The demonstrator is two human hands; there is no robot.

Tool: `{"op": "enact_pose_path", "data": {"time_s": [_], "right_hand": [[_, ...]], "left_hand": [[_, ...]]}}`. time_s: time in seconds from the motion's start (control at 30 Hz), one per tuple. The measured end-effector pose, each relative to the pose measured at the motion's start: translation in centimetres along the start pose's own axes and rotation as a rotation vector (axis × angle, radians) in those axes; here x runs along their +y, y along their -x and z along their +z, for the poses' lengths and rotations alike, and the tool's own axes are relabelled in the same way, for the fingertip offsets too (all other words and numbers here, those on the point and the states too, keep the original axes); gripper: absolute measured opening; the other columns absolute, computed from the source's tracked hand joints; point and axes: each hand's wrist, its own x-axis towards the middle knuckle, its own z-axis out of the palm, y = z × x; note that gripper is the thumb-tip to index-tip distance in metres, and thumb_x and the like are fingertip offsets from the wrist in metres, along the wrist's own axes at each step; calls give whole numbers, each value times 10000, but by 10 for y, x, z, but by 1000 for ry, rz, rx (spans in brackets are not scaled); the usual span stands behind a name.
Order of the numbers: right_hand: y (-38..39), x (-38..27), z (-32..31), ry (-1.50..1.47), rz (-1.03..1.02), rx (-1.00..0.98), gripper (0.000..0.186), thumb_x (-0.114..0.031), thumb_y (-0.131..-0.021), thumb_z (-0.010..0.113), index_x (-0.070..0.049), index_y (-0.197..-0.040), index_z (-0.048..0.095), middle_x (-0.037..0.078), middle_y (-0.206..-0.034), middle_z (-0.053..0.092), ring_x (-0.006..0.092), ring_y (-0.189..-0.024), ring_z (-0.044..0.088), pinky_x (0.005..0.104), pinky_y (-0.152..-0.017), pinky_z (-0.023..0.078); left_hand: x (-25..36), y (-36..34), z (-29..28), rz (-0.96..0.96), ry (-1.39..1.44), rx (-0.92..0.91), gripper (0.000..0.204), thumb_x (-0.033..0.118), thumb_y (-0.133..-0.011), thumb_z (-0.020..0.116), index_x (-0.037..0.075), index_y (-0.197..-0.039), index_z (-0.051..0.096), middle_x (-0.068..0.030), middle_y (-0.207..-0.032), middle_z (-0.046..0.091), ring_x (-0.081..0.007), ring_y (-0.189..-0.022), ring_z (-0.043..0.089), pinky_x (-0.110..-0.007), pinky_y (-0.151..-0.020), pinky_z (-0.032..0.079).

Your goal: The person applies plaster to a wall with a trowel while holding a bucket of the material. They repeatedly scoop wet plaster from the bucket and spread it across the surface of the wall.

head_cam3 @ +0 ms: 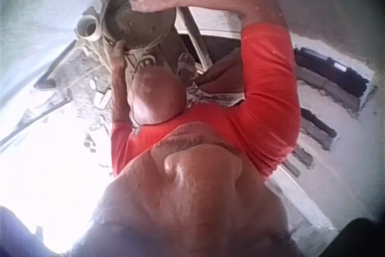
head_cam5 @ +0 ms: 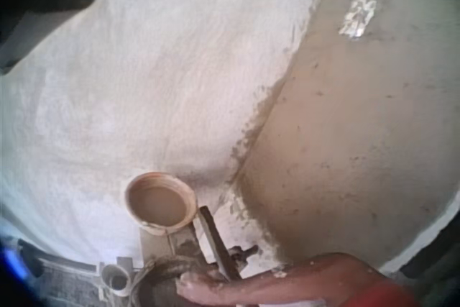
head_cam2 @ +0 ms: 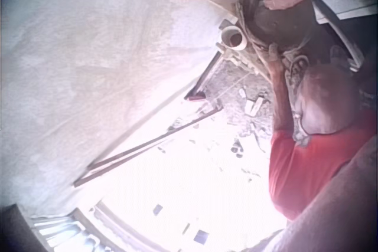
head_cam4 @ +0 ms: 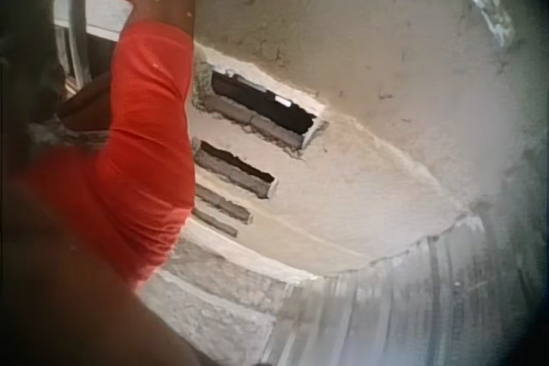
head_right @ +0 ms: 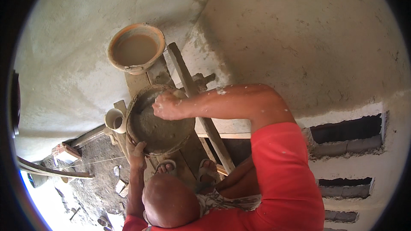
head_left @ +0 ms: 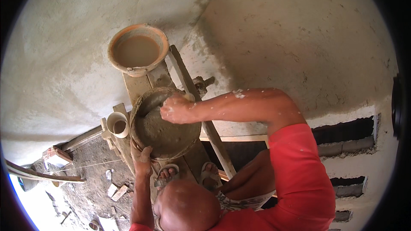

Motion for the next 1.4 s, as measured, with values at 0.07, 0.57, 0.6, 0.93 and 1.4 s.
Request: {"op": "enact_pose_path", "data": {"time_s": [0.07, 0.57, 0.6, 0.93, 1.4], "right_hand": [[-5, 0, 24, 211, -114, 324, 176, -259, -651, 707, -179, -543, 593, 32, -643, 673, 198, -622, 652, 405, -479, 475], [62, -2, -116, 203, -219, 372, 108, -190, -703, 665, -93, -655, 675, 72, -654, 662, 247, -661, 693, 396, -533, 528], [56, -1, -115, 224, -201, 481, 111, -192, -708, 661, -102, -644, 648, 55, -629, 635, 236, -640, 679, 389, -521, 514], [8, -27, -27, 316, -145, -61, 133, -189, -778, 664, -150, -785, 792, 55, -813, 754, 260, -786, 728, 435, -542, 551], [38, 25, -52, 186, -109, 461, 91, -179, -654, 692, -94, -624, 677, 91, -615, 662, 258, -645, 702, 393, -592, 557]], "left_hand": [[6, 1, 1, -26, -25, 4, 667, -17, -774, 526, 0, -1427, 393, -130, -1284, 566, -208, -1106, 584, -314, -945, 488], [-2, 7, 5, 41, 79, 36, 741, -40, -743, 537, -8, -1463, 363, -146, -1349, 540, -251, -1194, 554, -348, -1032, 437], [-7, 5, -4, 44, 77, 24, 752, -44, -739, 537, -9, -1468, 356, -152, -1355, 536, -257, -1201, 552, -351, -1040, 433], [-6, 1, 1, -13, 26, 61, 725, -22, -719, 533, 14, -1426, 373, -162, -1183, 593, -190, -662, 621, -257, -385, 473], [8, 10, 9, 83, 188, -25, 791, -29, -693, 505, 27, -1470, 366, -127, -1260, 601, -228, -1031, 636, -294, -784, 559]]}}
